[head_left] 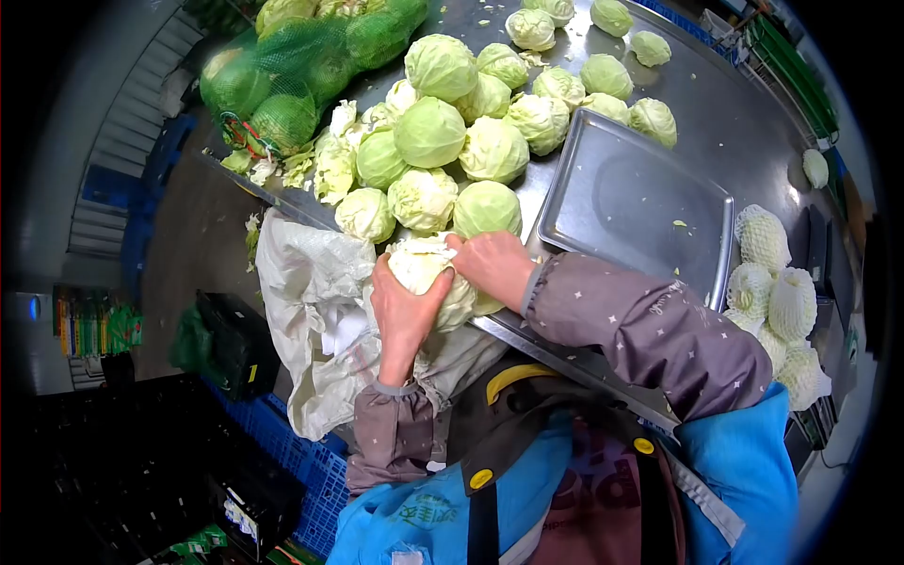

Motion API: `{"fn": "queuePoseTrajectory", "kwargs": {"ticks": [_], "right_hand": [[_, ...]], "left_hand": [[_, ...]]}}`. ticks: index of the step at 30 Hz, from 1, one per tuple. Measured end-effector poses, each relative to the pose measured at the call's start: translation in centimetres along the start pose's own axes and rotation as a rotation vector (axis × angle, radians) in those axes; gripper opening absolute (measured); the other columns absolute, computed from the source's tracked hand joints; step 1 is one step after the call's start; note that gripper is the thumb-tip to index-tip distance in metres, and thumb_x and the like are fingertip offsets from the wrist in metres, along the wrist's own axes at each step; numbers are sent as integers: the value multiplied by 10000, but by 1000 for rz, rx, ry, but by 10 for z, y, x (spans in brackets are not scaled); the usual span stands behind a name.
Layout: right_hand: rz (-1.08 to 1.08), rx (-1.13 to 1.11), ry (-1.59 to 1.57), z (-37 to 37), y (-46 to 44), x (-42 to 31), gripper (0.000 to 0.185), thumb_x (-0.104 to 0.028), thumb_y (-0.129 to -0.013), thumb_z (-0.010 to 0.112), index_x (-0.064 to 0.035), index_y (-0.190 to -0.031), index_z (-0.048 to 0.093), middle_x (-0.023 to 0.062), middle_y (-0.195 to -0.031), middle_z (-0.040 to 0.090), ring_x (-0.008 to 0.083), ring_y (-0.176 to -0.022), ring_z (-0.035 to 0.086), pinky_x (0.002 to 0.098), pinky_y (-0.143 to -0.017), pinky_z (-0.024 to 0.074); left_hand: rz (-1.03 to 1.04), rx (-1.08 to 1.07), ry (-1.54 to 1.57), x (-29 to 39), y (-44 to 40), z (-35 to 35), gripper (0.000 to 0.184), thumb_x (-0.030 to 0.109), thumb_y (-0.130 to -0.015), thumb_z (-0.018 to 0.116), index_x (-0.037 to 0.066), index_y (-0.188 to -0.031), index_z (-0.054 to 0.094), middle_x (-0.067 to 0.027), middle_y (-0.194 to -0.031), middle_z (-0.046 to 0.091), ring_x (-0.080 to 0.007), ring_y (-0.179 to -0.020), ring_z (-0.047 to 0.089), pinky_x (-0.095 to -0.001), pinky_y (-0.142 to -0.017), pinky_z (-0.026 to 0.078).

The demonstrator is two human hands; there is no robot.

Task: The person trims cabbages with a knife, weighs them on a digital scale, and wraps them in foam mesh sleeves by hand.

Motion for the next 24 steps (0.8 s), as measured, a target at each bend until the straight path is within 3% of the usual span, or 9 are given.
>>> {"fn": "queuePoseTrajectory", "kwargs": {"ticks": [9,11,13,14,15,16,18,22,24], "right_hand": [[21,-5,83,3,-22,-14,175,-123,-728,608,-61,-875,535,12,-662,622,180,-634,640,328,-420,464],[34,36,132,1,-19,-15,139,-126,-738,599,-83,-842,518,-12,-586,561,139,-565,607,269,-409,452],[107,-146,240,-2,-25,-16,137,-131,-741,601,-83,-842,522,-19,-583,557,138,-567,608,261,-395,439],[204,-513,327,-19,-22,-10,135,-135,-746,599,-79,-843,524,5,-601,577,158,-568,612,271,-413,442],[218,-501,323,-6,-23,0,135,-135,-746,599,-79,-843,524,5,-601,577,158,-568,612,271,-413,442],[131,-313,268,17,-23,14,127,-150,-756,590,-75,-834,523,27,-611,588,170,-576,616,284,-425,444],[-32,-47,133,22,-12,22,169,-193,-793,547,-41,-856,506,112,-628,603,231,-599,624,348,-479,462],[-10,-250,-300,-30,3,15,263,-177,-850,460,-12,-1054,463,153,-683,596,344,-676,596,440,-605,467],[-16,-178,-487,-24,18,14,270,-183,-863,439,-20,-1077,464,173,-707,590,358,-694,584,434,-630,461]], "left_hand": [[-47,72,110,-22,0,5,844,426,-648,687,-106,-1199,335,-287,-1162,418,-382,-1079,432,-413,-906,356],[-59,71,128,-21,-3,5,848,425,-638,690,-100,-1199,331,-278,-1144,428,-382,-1065,437,-417,-908,354],[-65,72,147,-14,6,3,852,424,-628,693,-93,-1198,327,-269,-1125,437,-382,-1051,441,-421,-909,352],[3,53,56,-1,20,1,864,418,-612,699,-83,-1202,316,-258,-1124,429,-382,-1053,428,-425,-918,340],[90,37,-36,11,28,3,877,412,-596,705,-73,-1206,304,-248,-1123,420,-381,-1055,416,-428,-928,329],[158,82,-170,13,41,10,894,392,-564,719,-53,-1209,289,-235,-1142,387,-365,-1081,380,-425,-949,302],[162,83,52,3,46,7,901,315,-575,734,-58,-1243,261,-239,-1194,345,-348,-1134,337,-416,-974,275],[129,72,279,-25,48,-7,928,238,-582,745,-53,-1287,216,-232,-1229,320,-349,-1165,315,-414,-993,255],[132,74,278,-28,56,-6,934,228,-576,749,-46,-1291,215,-227,-1254,293,-345,-1181,297,-407,-1000,243]]}}
Point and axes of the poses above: each hand's wrist, its own y-axis away from the middle knuckle, its own z-axis out of the palm, x = y × z, the point moved 3 cm from there along -y, towards the middle knuckle
